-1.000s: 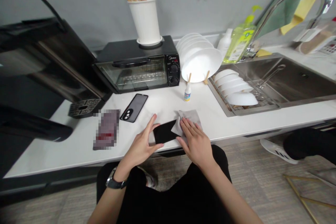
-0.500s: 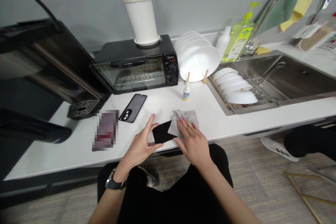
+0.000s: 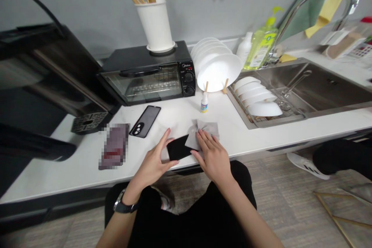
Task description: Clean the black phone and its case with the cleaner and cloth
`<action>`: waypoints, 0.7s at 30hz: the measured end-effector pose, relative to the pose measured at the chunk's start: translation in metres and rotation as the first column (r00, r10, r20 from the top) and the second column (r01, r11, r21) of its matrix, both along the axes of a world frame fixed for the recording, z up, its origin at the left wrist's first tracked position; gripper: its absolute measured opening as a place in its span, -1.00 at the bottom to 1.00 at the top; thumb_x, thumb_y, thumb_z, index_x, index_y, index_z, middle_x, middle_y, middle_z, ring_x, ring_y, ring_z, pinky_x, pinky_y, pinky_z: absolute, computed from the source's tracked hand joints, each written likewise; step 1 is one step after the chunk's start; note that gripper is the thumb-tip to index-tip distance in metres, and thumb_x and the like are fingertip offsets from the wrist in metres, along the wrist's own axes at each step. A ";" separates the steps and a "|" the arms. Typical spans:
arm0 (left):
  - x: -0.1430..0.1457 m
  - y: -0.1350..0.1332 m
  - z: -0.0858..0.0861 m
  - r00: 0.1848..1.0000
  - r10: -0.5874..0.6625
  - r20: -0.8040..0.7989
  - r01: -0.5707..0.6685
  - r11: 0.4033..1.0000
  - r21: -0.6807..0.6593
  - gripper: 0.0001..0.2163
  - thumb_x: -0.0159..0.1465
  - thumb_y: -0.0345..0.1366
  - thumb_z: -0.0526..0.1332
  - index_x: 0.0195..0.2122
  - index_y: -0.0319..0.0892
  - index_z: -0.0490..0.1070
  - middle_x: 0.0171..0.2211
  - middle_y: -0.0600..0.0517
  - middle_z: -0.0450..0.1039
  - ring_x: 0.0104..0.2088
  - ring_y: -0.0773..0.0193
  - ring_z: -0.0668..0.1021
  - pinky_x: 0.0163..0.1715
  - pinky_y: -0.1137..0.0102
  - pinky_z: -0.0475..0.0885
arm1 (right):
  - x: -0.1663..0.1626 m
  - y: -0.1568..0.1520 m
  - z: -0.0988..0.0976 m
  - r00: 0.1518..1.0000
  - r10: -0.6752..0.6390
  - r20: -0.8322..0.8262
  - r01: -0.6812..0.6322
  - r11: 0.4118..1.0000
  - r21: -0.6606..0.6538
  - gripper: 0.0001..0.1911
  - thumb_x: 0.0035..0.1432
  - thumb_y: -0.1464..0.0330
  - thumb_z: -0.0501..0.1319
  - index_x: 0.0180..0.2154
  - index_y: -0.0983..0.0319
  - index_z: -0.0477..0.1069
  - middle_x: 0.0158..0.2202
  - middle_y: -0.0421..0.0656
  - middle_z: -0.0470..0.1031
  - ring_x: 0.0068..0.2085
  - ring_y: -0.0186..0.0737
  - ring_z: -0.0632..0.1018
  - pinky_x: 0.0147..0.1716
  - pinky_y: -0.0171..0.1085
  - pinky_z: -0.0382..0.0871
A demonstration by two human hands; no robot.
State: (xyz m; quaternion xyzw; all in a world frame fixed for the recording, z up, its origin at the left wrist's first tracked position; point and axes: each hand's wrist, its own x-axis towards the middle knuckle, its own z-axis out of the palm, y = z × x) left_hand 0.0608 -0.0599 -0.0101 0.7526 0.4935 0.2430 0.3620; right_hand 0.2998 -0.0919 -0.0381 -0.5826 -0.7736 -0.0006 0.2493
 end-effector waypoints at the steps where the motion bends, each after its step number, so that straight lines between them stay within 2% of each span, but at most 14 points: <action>1: 0.000 0.000 -0.001 1.000 -0.005 0.004 0.005 1.000 0.007 0.02 0.24 -0.31 0.43 0.55 0.09 -0.26 0.37 -0.09 0.37 0.37 0.05 0.41 0.38 0.11 0.29 | -0.010 0.003 0.000 1.000 -0.012 0.002 0.012 1.000 0.006 -0.31 0.47 0.06 0.10 0.41 0.36 0.21 0.42 0.12 0.26 0.42 0.17 0.33 0.37 0.22 0.26; 2: 0.000 0.000 -0.002 1.000 -0.012 0.007 0.012 1.000 0.014 0.01 0.25 -0.32 0.41 0.55 0.08 -0.26 0.40 -0.10 0.32 0.38 0.04 0.40 0.38 0.11 0.29 | -0.025 0.003 0.000 1.000 0.011 -0.002 -0.011 1.000 0.006 -0.25 0.44 0.01 0.12 0.40 0.41 0.21 0.42 0.17 0.24 0.42 0.21 0.31 0.38 0.23 0.23; 4: -0.001 0.000 -0.005 1.000 -0.023 -0.001 0.023 0.999 0.034 0.00 0.25 -0.38 0.37 0.56 0.07 -0.27 0.48 -0.11 0.17 0.41 0.03 0.36 0.37 0.12 0.30 | -0.054 -0.004 0.001 0.989 0.146 -0.030 -0.146 0.989 -0.011 -0.14 0.39 -0.06 0.15 0.39 0.48 0.20 0.43 0.20 0.22 0.43 0.19 0.29 0.40 0.20 0.22; 6: -0.002 0.000 -0.005 1.000 -0.023 -0.021 0.024 0.999 0.046 0.00 0.23 -0.42 0.34 0.56 0.07 -0.26 0.52 -0.10 0.05 0.42 0.01 0.34 0.37 0.13 0.31 | -0.066 -0.014 0.003 0.957 0.283 -0.061 -0.285 0.958 -0.037 -0.16 0.39 -0.06 0.15 0.40 0.45 0.20 0.43 0.14 0.24 0.43 0.09 0.31 0.40 0.11 0.26; 7: -0.003 0.000 -0.005 0.999 -0.020 -0.025 0.022 0.999 0.046 0.00 0.22 -0.42 0.35 0.56 0.07 -0.26 0.52 -0.09 0.05 0.42 0.00 0.34 0.37 0.13 0.31 | -0.062 -0.018 0.003 0.947 0.315 -0.070 -0.318 0.947 -0.048 -0.21 0.42 -0.03 0.13 0.40 0.40 0.20 0.42 0.09 0.26 0.43 0.04 0.33 0.39 0.08 0.27; 9: -0.003 0.000 -0.003 1.000 -0.021 -0.016 0.021 0.999 0.031 0.02 0.23 -0.35 0.40 0.56 0.07 -0.28 0.47 -0.10 0.18 0.40 0.01 0.37 0.37 0.13 0.31 | -0.037 -0.021 0.004 0.954 0.293 -0.062 -0.297 0.953 -0.065 -0.33 0.47 0.06 0.11 0.43 0.27 0.19 0.42 0.00 0.28 0.41 -0.02 0.35 0.38 0.06 0.30; 12: -0.001 0.001 -0.001 1.000 -0.021 0.003 0.021 1.000 0.012 0.06 0.22 -0.27 0.45 0.55 0.10 -0.28 0.38 -0.07 0.35 0.38 0.04 0.40 0.38 0.13 0.28 | 0.003 -0.010 0.003 0.994 0.108 -0.020 -0.109 0.993 -0.043 -0.40 0.50 0.15 0.06 0.45 0.17 0.15 0.42 -0.03 0.28 0.40 0.03 0.37 0.35 0.12 0.32; 14: 0.000 0.001 -0.002 1.000 -0.012 0.007 0.012 1.000 0.016 0.05 0.22 -0.28 0.45 0.55 0.11 -0.27 0.38 -0.06 0.35 0.38 0.05 0.40 0.38 0.14 0.28 | 0.003 0.000 0.002 1.000 0.004 -0.008 -0.004 1.000 -0.016 -0.36 0.49 0.09 0.07 0.44 0.24 0.17 0.42 0.04 0.29 0.40 0.12 0.37 0.36 0.17 0.29; 15: 0.000 0.001 -0.003 1.000 -0.012 0.010 0.011 1.000 0.021 0.04 0.23 -0.29 0.43 0.55 0.10 -0.28 0.39 -0.07 0.33 0.38 0.05 0.40 0.38 0.14 0.29 | -0.007 0.004 0.001 1.000 -0.002 -0.012 0.002 1.000 -0.009 -0.31 0.46 0.04 0.09 0.43 0.29 0.19 0.41 0.08 0.28 0.40 0.15 0.36 0.37 0.19 0.27; 17: 0.000 0.001 -0.005 1.000 -0.023 0.007 0.023 0.999 0.032 0.02 0.25 -0.32 0.40 0.55 0.07 -0.29 0.45 -0.10 0.23 0.40 0.04 0.38 0.37 0.13 0.31 | -0.038 0.002 0.000 0.996 0.080 -0.038 -0.081 0.997 -0.018 -0.19 0.40 -0.05 0.14 0.41 0.39 0.21 0.41 0.15 0.26 0.42 0.18 0.32 0.40 0.19 0.23; 19: -0.001 0.001 -0.005 0.999 -0.033 -0.016 0.033 0.999 0.043 0.01 0.24 -0.37 0.36 0.56 0.06 -0.29 0.51 -0.10 0.09 0.42 0.01 0.34 0.37 0.12 0.31 | -0.063 -0.007 0.002 0.973 0.219 -0.071 -0.222 0.974 -0.037 -0.14 0.38 -0.08 0.15 0.40 0.43 0.20 0.42 0.14 0.25 0.43 0.12 0.31 0.41 0.13 0.23; 21: -0.001 0.001 -0.004 0.999 -0.029 -0.028 0.030 0.999 0.040 0.02 0.23 -0.36 0.37 0.56 0.07 -0.29 0.53 -0.09 0.01 0.43 0.00 0.32 0.37 0.12 0.31 | -0.064 -0.019 0.004 0.948 0.308 -0.086 -0.314 0.948 -0.060 -0.21 0.41 -0.05 0.13 0.40 0.38 0.21 0.42 0.08 0.27 0.43 0.03 0.33 0.40 0.07 0.26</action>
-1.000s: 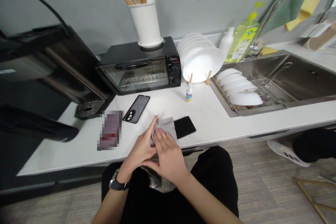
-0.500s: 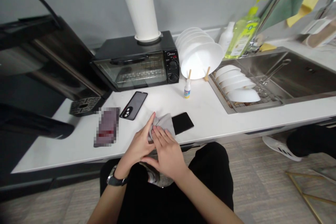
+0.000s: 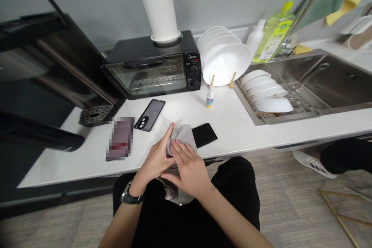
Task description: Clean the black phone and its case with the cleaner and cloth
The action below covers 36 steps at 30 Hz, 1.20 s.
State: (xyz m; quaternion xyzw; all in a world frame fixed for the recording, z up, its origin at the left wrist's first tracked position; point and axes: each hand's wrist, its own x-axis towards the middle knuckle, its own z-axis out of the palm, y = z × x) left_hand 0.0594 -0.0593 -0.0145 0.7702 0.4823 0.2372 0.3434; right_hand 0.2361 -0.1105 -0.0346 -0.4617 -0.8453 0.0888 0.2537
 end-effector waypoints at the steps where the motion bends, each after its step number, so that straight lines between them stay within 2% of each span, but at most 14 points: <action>1: 0.000 0.000 0.001 1.000 0.004 0.005 -0.004 1.000 -0.011 0.03 0.23 -0.34 0.39 0.56 0.08 -0.29 0.52 -0.08 0.05 0.42 0.01 0.34 0.37 0.12 0.32 | 0.009 -0.003 0.001 1.000 0.011 0.007 -0.011 1.000 -0.010 -0.27 0.44 -0.01 0.11 0.41 0.33 0.21 0.42 0.04 0.28 0.42 0.00 0.34 0.40 0.06 0.27; 5: 0.002 0.001 0.004 0.999 0.021 0.033 -0.019 0.998 -0.053 0.07 0.20 -0.27 0.46 0.55 0.12 -0.27 0.40 -0.05 0.32 0.37 0.05 0.41 0.37 0.14 0.31 | 0.063 0.006 0.000 0.984 -0.170 0.055 0.170 0.985 0.017 -0.41 0.51 0.14 0.04 0.43 0.21 0.18 0.42 -0.03 0.28 0.41 0.00 0.35 0.37 0.12 0.30; 8: 0.002 0.001 0.002 0.999 0.020 0.047 -0.018 0.999 -0.046 0.06 0.21 -0.27 0.45 0.55 0.11 -0.28 0.43 -0.07 0.27 0.39 0.04 0.40 0.38 0.15 0.29 | 0.057 0.022 -0.003 0.953 -0.299 0.043 0.297 0.953 0.059 -0.33 0.48 0.06 0.08 0.43 0.29 0.19 0.42 0.06 0.28 0.42 0.13 0.34 0.38 0.20 0.25; 10: 0.001 0.001 0.000 0.999 0.008 0.054 -0.006 0.999 -0.035 0.04 0.23 -0.27 0.42 0.55 0.09 -0.30 0.50 -0.09 0.12 0.41 0.03 0.36 0.38 0.14 0.30 | 0.028 0.022 -0.003 0.973 -0.228 0.017 0.228 0.973 0.047 -0.24 0.42 -0.01 0.13 0.42 0.34 0.20 0.42 0.12 0.27 0.42 0.16 0.32 0.39 0.19 0.23; 12: 0.000 0.001 -0.001 0.999 0.000 0.033 0.001 1.000 -0.015 0.02 0.25 -0.30 0.38 0.56 0.07 -0.30 0.54 -0.09 0.00 0.44 0.01 0.31 0.38 0.13 0.29 | 0.005 0.014 -0.002 0.997 -0.077 -0.010 0.077 0.997 0.018 -0.21 0.40 -0.02 0.15 0.42 0.36 0.19 0.42 0.12 0.27 0.43 0.10 0.32 0.40 0.13 0.25; 15: -0.001 0.001 0.001 1.000 0.003 0.002 -0.003 1.000 -0.013 0.03 0.24 -0.31 0.39 0.56 0.08 -0.30 0.53 -0.08 0.01 0.45 0.02 0.29 0.39 0.13 0.28 | 0.014 0.000 0.000 0.999 0.042 -0.016 -0.042 0.999 -0.019 -0.30 0.44 0.03 0.14 0.42 0.29 0.20 0.41 0.03 0.30 0.41 -0.01 0.35 0.39 0.06 0.28; 19: 0.002 0.001 0.005 1.000 0.016 0.024 -0.015 0.999 -0.045 0.09 0.20 -0.28 0.46 0.55 0.11 -0.30 0.39 -0.06 0.34 0.38 0.06 0.41 0.38 0.13 0.29 | 0.066 0.010 0.001 0.987 -0.156 0.046 0.155 0.988 0.017 -0.43 0.51 0.15 0.06 0.42 0.21 0.21 0.42 -0.03 0.30 0.41 -0.01 0.36 0.38 0.11 0.28; 21: 0.003 0.001 0.004 0.999 0.022 0.036 -0.020 0.999 -0.038 0.08 0.20 -0.28 0.46 0.55 0.10 -0.29 0.38 -0.06 0.35 0.38 0.05 0.41 0.39 0.13 0.28 | 0.065 0.020 0.000 0.963 -0.264 0.061 0.261 0.964 0.051 -0.40 0.50 0.13 0.06 0.41 0.27 0.23 0.41 0.03 0.29 0.41 0.08 0.34 0.37 0.17 0.27; 23: 0.002 0.001 0.001 0.999 0.013 0.044 -0.012 1.000 -0.026 0.05 0.22 -0.29 0.44 0.55 0.08 -0.28 0.44 -0.09 0.25 0.39 0.03 0.39 0.38 0.13 0.29 | 0.041 0.023 0.000 0.972 -0.229 0.062 0.226 0.973 0.050 -0.33 0.47 0.07 0.09 0.40 0.34 0.23 0.41 0.10 0.28 0.43 0.14 0.31 0.37 0.19 0.26; 25: 0.000 0.001 -0.001 1.000 -0.001 0.026 0.002 1.000 -0.006 0.02 0.24 -0.33 0.40 0.56 0.04 -0.28 0.50 -0.12 0.11 0.41 0.01 0.36 0.37 0.13 0.31 | 0.014 0.017 0.001 0.994 -0.095 0.051 0.094 0.995 0.023 -0.25 0.44 0.00 0.12 0.40 0.39 0.23 0.42 0.13 0.27 0.43 0.13 0.30 0.39 0.16 0.25; 28: -0.001 0.000 -0.001 1.000 -0.009 -0.002 0.009 1.000 0.012 0.03 0.23 -0.33 0.40 0.56 0.03 -0.28 0.52 -0.13 0.03 0.42 -0.03 0.34 0.37 0.13 0.32 | 0.013 0.004 0.003 0.997 0.059 0.049 -0.058 0.998 -0.021 -0.28 0.46 0.02 0.10 0.41 0.35 0.20 0.42 0.06 0.27 0.43 0.00 0.32 0.41 0.08 0.23; 30: 0.000 0.000 0.001 1.000 0.000 0.010 0.000 1.000 -0.005 0.07 0.22 -0.29 0.44 0.56 0.05 -0.31 0.48 -0.11 0.15 0.40 -0.01 0.37 0.37 0.12 0.31 | 0.039 0.005 0.002 0.997 0.027 0.067 -0.025 0.999 -0.020 -0.37 0.50 0.09 0.06 0.43 0.26 0.17 0.43 -0.01 0.26 0.43 -0.04 0.32 0.41 0.09 0.24; 33: 0.002 0.001 0.003 1.000 0.014 0.020 -0.013 1.000 -0.021 0.10 0.19 -0.29 0.48 0.55 0.09 -0.31 0.38 -0.07 0.36 0.38 0.04 0.40 0.39 0.13 0.29 | 0.070 0.018 0.001 0.980 -0.183 0.084 0.181 0.983 0.033 -0.39 0.51 0.13 0.05 0.44 0.23 0.17 0.44 0.00 0.25 0.43 0.03 0.32 0.39 0.15 0.26; 36: 0.002 0.001 0.003 1.000 0.008 0.026 -0.007 1.000 -0.008 0.06 0.23 -0.29 0.44 0.55 0.09 -0.30 0.44 -0.08 0.25 0.39 0.05 0.39 0.38 0.13 0.30 | 0.048 0.023 0.000 0.968 -0.244 0.057 0.241 0.969 0.053 -0.28 0.45 0.01 0.10 0.41 0.34 0.22 0.42 0.10 0.27 0.43 0.14 0.31 0.39 0.18 0.24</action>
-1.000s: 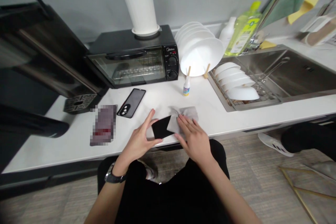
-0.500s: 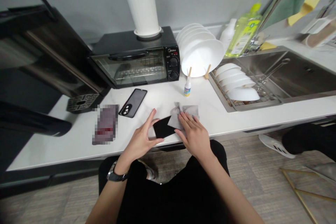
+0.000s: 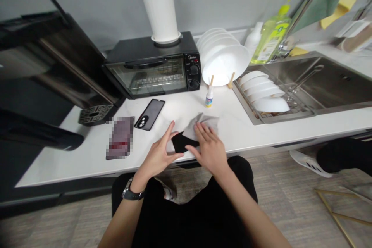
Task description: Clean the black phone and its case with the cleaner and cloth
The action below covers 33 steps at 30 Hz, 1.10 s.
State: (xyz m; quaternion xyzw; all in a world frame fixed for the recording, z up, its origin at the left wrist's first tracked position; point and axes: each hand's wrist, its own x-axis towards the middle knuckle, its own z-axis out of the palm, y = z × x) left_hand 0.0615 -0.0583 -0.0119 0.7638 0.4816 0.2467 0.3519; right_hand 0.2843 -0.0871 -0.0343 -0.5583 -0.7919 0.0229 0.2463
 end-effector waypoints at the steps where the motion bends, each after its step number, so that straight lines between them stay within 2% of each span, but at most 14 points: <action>1: 0.000 0.000 0.000 1.000 -0.007 -0.004 0.007 1.000 0.003 0.03 0.25 -0.30 0.42 0.55 0.08 -0.30 0.48 -0.10 0.17 0.40 0.04 0.38 0.37 0.14 0.31 | -0.014 -0.002 0.000 0.998 0.063 -0.015 -0.063 0.998 -0.010 -0.23 0.43 -0.03 0.11 0.40 0.37 0.22 0.42 0.11 0.26 0.44 0.13 0.30 0.40 0.17 0.23; 3: -0.001 0.000 -0.001 1.000 -0.016 -0.024 0.016 1.000 0.015 0.01 0.26 -0.35 0.38 0.56 0.06 -0.30 0.53 -0.11 0.02 0.43 0.03 0.33 0.38 0.14 0.31 | -0.035 -0.011 0.001 0.974 0.219 -0.051 -0.222 0.974 -0.045 -0.17 0.38 -0.10 0.13 0.39 0.38 0.24 0.42 0.10 0.27 0.43 0.09 0.32 0.41 0.12 0.23; 5: -0.002 0.000 -0.001 0.999 -0.012 -0.041 0.013 1.000 0.022 0.01 0.25 -0.35 0.38 0.56 0.06 -0.29 0.53 -0.10 0.01 0.45 0.01 0.30 0.38 0.13 0.30 | -0.033 -0.018 0.001 0.952 0.298 -0.067 -0.302 0.951 -0.068 -0.21 0.40 -0.08 0.12 0.39 0.34 0.23 0.42 0.05 0.28 0.43 0.02 0.33 0.42 0.09 0.23; 7: -0.002 0.000 0.000 0.999 -0.004 -0.033 0.005 1.000 0.017 0.05 0.23 -0.30 0.43 0.56 0.09 -0.29 0.48 -0.08 0.15 0.42 0.01 0.34 0.38 0.12 0.31 | -0.007 -0.018 0.000 0.964 0.263 -0.048 -0.266 0.961 -0.076 -0.32 0.47 0.02 0.09 0.42 0.27 0.20 0.43 -0.01 0.27 0.43 -0.02 0.32 0.42 0.10 0.23; 9: -0.001 0.000 0.001 1.000 0.001 -0.021 -0.001 1.000 0.007 0.08 0.21 -0.27 0.46 0.55 0.11 -0.29 0.40 -0.07 0.32 0.38 0.02 0.41 0.37 0.12 0.32 | 0.020 -0.012 0.000 0.992 0.129 -0.016 -0.130 0.990 -0.063 -0.39 0.50 0.11 0.05 0.44 0.22 0.16 0.44 -0.03 0.24 0.43 0.00 0.32 0.40 0.14 0.25; 12: -0.001 0.001 -0.001 1.000 0.001 -0.015 -0.001 1.000 0.014 0.07 0.22 -0.27 0.46 0.55 0.11 -0.30 0.36 -0.07 0.39 0.36 0.02 0.43 0.37 0.12 0.32 | 0.020 -0.006 0.001 1.000 -0.018 -0.005 0.018 1.000 -0.025 -0.33 0.47 0.06 0.09 0.43 0.26 0.18 0.44 0.03 0.25 0.43 0.10 0.31 0.39 0.18 0.24; 13: -0.002 0.001 -0.001 1.000 -0.002 -0.015 0.002 1.000 0.021 0.05 0.23 -0.27 0.44 0.55 0.10 -0.30 0.39 -0.08 0.34 0.37 0.02 0.43 0.36 0.12 0.33 | 0.008 -0.007 0.001 1.000 -0.008 -0.014 0.008 1.000 -0.017 -0.27 0.44 0.01 0.12 0.42 0.31 0.19 0.43 0.07 0.25 0.44 0.14 0.29 0.40 0.19 0.22; 15: -0.003 0.001 -0.003 1.000 -0.013 -0.029 0.013 0.999 0.034 0.02 0.26 -0.28 0.41 0.56 0.09 -0.30 0.47 -0.11 0.19 0.39 0.00 0.40 0.35 0.14 0.35 | -0.021 -0.012 0.000 0.987 0.157 -0.042 -0.159 0.987 -0.029 -0.19 0.38 -0.07 0.16 0.40 0.36 0.22 0.43 0.09 0.25 0.44 0.11 0.29 0.42 0.12 0.22; 18: -0.004 0.001 -0.004 0.998 -0.009 -0.057 0.011 0.999 0.036 0.00 0.26 -0.32 0.39 0.56 0.10 -0.28 0.52 -0.09 0.04 0.43 -0.01 0.33 0.36 0.15 0.34 | -0.036 -0.021 0.000 0.958 0.274 -0.082 -0.278 0.959 -0.048 -0.24 0.42 -0.03 0.13 0.39 0.35 0.23 0.41 0.04 0.30 0.43 -0.01 0.33 0.42 0.03 0.24; 23: -0.002 0.002 -0.005 1.000 0.004 -0.030 -0.004 1.000 0.000 0.07 0.24 -0.24 0.46 0.55 0.15 -0.32 0.44 -0.05 0.25 0.39 0.07 0.39 0.38 0.15 0.30 | 0.014 -0.015 0.000 0.999 0.034 -0.038 -0.036 0.999 -0.035 -0.41 0.51 0.16 0.05 0.43 0.26 0.19 0.44 -0.01 0.25 0.43 0.01 0.32 0.38 0.13 0.28; 25: -0.002 0.002 -0.006 1.000 -0.003 -0.027 0.003 1.000 0.009 0.06 0.25 -0.25 0.45 0.55 0.15 -0.33 0.46 -0.07 0.21 0.39 0.07 0.39 0.37 0.15 0.31 | 0.009 -0.014 0.002 0.999 -0.015 -0.036 0.014 0.999 -0.031 -0.38 0.49 0.12 0.06 0.42 0.31 0.20 0.43 0.04 0.26 0.43 0.08 0.31 0.37 0.16 0.28; 29: -0.003 0.002 -0.006 0.999 -0.010 -0.052 0.011 0.999 0.036 0.01 0.27 -0.31 0.38 0.56 0.10 -0.31 0.51 -0.08 0.08 0.44 0.00 0.30 0.37 0.14 0.32 | -0.033 -0.019 0.002 0.972 0.218 -0.087 -0.223 0.974 -0.049 -0.23 0.43 -0.07 0.09 0.38 0.36 0.25 0.41 0.05 0.29 0.43 0.04 0.32 0.41 0.06 0.24; 31: -0.004 0.002 -0.005 0.999 0.000 -0.054 0.001 1.000 0.030 0.02 0.26 -0.30 0.39 0.55 0.10 -0.31 0.51 -0.08 0.09 0.43 -0.01 0.32 0.35 0.14 0.35 | -0.029 -0.017 0.001 0.957 0.276 -0.094 -0.282 0.958 -0.060 -0.25 0.44 -0.07 0.06 0.38 0.32 0.25 0.41 -0.02 0.31 0.42 -0.04 0.33 0.42 0.01 0.22; 33: -0.003 0.002 -0.004 0.999 0.006 -0.042 -0.006 1.000 0.012 0.05 0.26 -0.24 0.42 0.55 0.13 -0.34 0.48 -0.09 0.17 0.40 0.01 0.37 0.32 0.15 0.38 | -0.003 -0.012 0.000 0.977 0.204 -0.067 -0.208 0.976 -0.063 -0.33 0.48 0.00 0.04 0.40 0.27 0.23 0.42 -0.06 0.29 0.43 -0.05 0.32 0.42 0.03 0.22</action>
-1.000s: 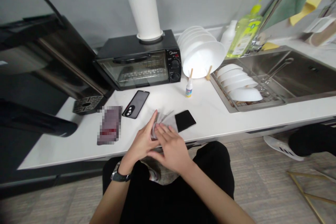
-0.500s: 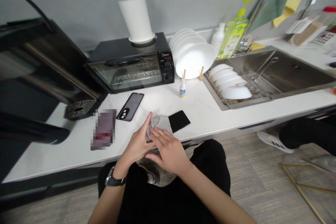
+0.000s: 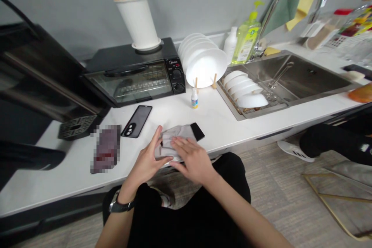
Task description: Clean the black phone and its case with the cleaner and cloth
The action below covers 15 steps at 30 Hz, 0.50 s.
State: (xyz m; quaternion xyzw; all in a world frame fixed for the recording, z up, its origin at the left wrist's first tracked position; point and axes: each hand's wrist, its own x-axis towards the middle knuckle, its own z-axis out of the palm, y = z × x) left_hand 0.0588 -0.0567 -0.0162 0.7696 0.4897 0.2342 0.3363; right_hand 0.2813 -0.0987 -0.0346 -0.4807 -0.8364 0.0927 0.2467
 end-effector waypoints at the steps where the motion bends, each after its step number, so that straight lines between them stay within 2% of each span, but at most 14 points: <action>1: 0.001 0.000 0.000 1.000 0.002 0.002 -0.002 1.000 -0.008 0.06 0.25 -0.22 0.44 0.55 0.14 -0.35 0.46 -0.08 0.22 0.39 0.02 0.39 0.32 0.15 0.38 | 0.016 0.003 -0.001 0.996 -0.081 0.019 0.081 0.997 0.013 -0.36 0.50 0.04 0.03 0.41 0.26 0.22 0.43 -0.05 0.27 0.43 -0.03 0.32 0.41 0.06 0.23; 3: 0.002 0.000 0.001 1.000 0.009 -0.003 -0.009 1.000 -0.013 0.08 0.24 -0.23 0.45 0.55 0.15 -0.35 0.41 -0.07 0.31 0.38 0.04 0.41 0.34 0.15 0.35 | 0.036 0.008 -0.002 0.967 -0.250 0.040 0.249 0.968 0.035 -0.36 0.50 0.09 0.03 0.43 0.27 0.18 0.44 0.02 0.24 0.43 0.05 0.32 0.39 0.12 0.25; 5: 0.003 0.000 0.001 1.000 0.018 -0.002 -0.018 1.000 -0.012 0.07 0.23 -0.24 0.46 0.55 0.14 -0.33 0.40 -0.06 0.32 0.38 0.04 0.41 0.36 0.14 0.33 | 0.030 0.004 -0.002 0.960 -0.274 0.048 0.272 0.961 0.054 -0.30 0.47 0.05 0.07 0.45 0.30 0.14 0.45 0.07 0.20 0.45 0.13 0.27 0.40 0.21 0.21; 6: 0.002 0.000 0.001 1.000 0.019 0.002 -0.019 1.000 -0.014 0.07 0.24 -0.25 0.45 0.55 0.14 -0.32 0.41 -0.07 0.31 0.38 0.04 0.40 0.36 0.15 0.33 | 0.018 0.000 -0.002 0.972 -0.231 0.045 0.228 0.972 0.061 -0.24 0.45 0.01 0.10 0.45 0.33 0.12 0.46 0.09 0.18 0.47 0.16 0.22 0.40 0.25 0.18; 8: 0.001 0.000 0.001 1.000 0.009 0.006 -0.009 1.000 -0.013 0.04 0.25 -0.25 0.43 0.55 0.13 -0.30 0.45 -0.08 0.23 0.39 0.01 0.39 0.34 0.15 0.35 | -0.011 -0.012 -0.002 0.999 -0.038 0.031 0.036 0.998 0.051 -0.14 0.40 -0.09 0.12 0.44 0.38 0.12 0.46 0.12 0.19 0.48 0.13 0.20 0.42 0.22 0.17; 9: 0.000 0.000 0.002 1.000 0.001 0.005 -0.001 1.000 -0.011 0.02 0.26 -0.24 0.42 0.55 0.13 -0.29 0.47 -0.08 0.18 0.40 -0.01 0.39 0.33 0.15 0.36 | -0.022 -0.016 -0.002 1.000 0.014 0.017 -0.015 0.999 0.044 -0.10 0.38 -0.11 0.13 0.44 0.41 0.12 0.45 0.14 0.19 0.48 0.11 0.21 0.42 0.18 0.18; 11: -0.001 0.000 0.002 1.000 -0.013 0.007 0.013 1.000 -0.006 0.02 0.26 -0.23 0.42 0.55 0.12 -0.29 0.49 -0.09 0.15 0.40 -0.01 0.38 0.33 0.15 0.36 | -0.023 -0.018 -0.003 0.999 0.053 0.009 -0.054 0.998 0.032 -0.15 0.39 -0.08 0.14 0.45 0.34 0.12 0.45 0.09 0.22 0.47 0.04 0.24 0.42 0.13 0.20; 13: -0.001 0.000 0.002 1.000 -0.011 0.011 0.011 1.000 -0.011 0.04 0.25 -0.23 0.44 0.55 0.12 -0.30 0.45 -0.09 0.23 0.39 0.02 0.39 0.35 0.14 0.33 | 0.005 -0.010 -0.006 0.999 -0.034 0.028 0.033 0.999 0.037 -0.25 0.44 -0.01 0.11 0.47 0.23 0.10 0.45 0.03 0.22 0.45 0.02 0.27 0.42 0.13 0.20; 15: 0.000 -0.001 0.002 1.000 -0.001 -0.001 0.001 1.000 -0.013 0.03 0.24 -0.24 0.45 0.55 0.13 -0.26 0.38 -0.07 0.35 0.38 0.05 0.41 0.38 0.12 0.30 | 0.045 0.003 -0.011 0.965 -0.257 0.047 0.253 0.964 0.075 -0.29 0.47 0.06 0.07 0.48 0.25 0.07 0.46 0.08 0.21 0.44 0.09 0.29 0.39 0.18 0.22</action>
